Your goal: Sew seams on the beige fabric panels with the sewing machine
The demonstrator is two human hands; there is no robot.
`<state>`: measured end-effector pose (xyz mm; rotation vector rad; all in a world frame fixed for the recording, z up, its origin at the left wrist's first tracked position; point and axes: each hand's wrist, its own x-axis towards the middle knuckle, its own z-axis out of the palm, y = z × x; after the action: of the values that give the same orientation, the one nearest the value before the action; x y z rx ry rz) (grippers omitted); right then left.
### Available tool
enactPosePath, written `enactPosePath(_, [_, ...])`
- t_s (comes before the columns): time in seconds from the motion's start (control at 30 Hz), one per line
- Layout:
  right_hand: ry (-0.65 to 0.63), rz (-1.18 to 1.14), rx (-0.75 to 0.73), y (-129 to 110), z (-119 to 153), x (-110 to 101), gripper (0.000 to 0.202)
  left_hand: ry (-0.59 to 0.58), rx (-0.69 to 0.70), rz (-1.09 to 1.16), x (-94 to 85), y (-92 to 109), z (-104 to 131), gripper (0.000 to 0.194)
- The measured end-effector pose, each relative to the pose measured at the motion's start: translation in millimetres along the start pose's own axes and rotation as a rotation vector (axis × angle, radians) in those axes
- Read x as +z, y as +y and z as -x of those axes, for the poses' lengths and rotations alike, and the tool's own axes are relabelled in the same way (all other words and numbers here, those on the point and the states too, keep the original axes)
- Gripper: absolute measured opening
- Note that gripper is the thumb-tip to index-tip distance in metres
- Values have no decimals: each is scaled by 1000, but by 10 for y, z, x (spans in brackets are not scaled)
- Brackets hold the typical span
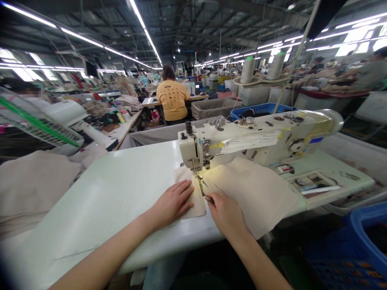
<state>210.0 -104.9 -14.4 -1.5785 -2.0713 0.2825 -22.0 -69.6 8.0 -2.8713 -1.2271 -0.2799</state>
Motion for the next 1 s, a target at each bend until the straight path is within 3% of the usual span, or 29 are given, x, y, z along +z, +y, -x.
enactPosePath(0.13, [19,-49,-18,21,-6,9,22,-25,-30,-60,-213,141,193,46])
enactPosePath(0.27, [72,-107,-16,32,0,-9,24,-161,-18,-80,-283,268,292,35])
enactPosePath(0.33, [130,-90,7,61,16,-70,23,-141,-84,-142,-223,167,258,33])
enactPosePath(0.43, [197,54,111,159,56,-219,20,-5,-204,-210,-104,-97,140,39])
enactPosePath(0.53, [156,221,213,284,102,-364,17,68,-213,-216,-55,-207,29,42])
enactPosePath(0.67, [74,267,157,388,123,-461,20,35,-127,-101,-99,16,-31,35])
enactPosePath(0.8, [72,132,146,441,105,-503,29,-3,-32,-10,-157,277,-52,26])
enactPosePath(1.0, [-39,-116,153,585,143,-587,24,-28,30,46,-202,403,-116,25])
